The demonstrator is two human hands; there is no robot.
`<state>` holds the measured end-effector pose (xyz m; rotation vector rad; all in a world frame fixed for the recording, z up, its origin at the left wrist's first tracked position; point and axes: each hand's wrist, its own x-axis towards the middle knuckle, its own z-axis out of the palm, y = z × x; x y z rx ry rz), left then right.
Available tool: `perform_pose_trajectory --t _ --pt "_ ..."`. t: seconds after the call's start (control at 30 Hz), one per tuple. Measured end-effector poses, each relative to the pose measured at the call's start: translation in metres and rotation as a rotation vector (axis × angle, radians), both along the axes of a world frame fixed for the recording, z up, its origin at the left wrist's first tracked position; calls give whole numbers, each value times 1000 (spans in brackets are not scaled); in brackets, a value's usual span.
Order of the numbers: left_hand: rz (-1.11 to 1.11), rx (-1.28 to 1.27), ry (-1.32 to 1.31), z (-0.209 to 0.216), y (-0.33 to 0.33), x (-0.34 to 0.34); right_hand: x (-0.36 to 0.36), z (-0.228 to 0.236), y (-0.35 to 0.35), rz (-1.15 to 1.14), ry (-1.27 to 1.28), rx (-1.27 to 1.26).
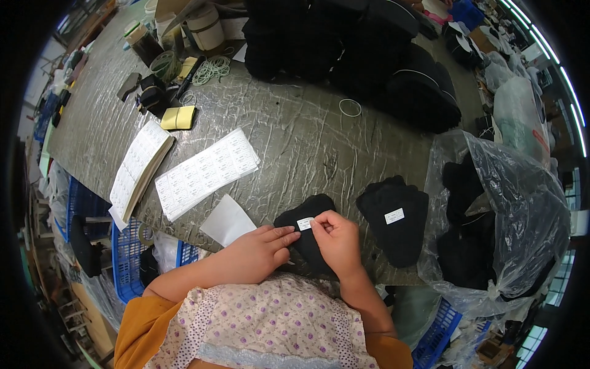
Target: Applying small white adhesive labels to black shoe components and stacking them.
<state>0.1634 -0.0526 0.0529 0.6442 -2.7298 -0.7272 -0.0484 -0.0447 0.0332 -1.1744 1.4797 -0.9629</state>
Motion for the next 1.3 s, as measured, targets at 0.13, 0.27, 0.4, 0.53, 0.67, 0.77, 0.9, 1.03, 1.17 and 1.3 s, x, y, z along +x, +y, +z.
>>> perform_pose_trajectory --t 0.13,0.27,0.4,0.53,0.67,0.77,0.9,1.03,1.17,1.3 --pt "5 2 7 0 0 0 0 -2 0 4 -7 4" --pt "18 6 27 -1 0 -2 0 -1 -1 4 30 2" --pt "32 31 23 2 -2 -4 2 -1 -1 -17 40 6" --pt "15 -6 -30 -2 -3 -7 2 -3 0 -20 80 -20" --pt "14 -6 -70 -3 -2 -8 3 -13 2 -75 97 -29" --pt "15 -19 -81 -3 -2 -9 3 -15 2 -91 138 -64" --pt "16 -19 -76 -2 -3 -8 7 -2 -4 -106 223 6" --pt "11 -19 -68 -2 -3 -9 6 -1 -7 -95 282 18" --pt "18 -18 -68 -3 -3 -10 6 -4 -9 -65 399 -14" --pt "24 -12 -70 -3 -4 -8 11 8 -14 -71 581 31"
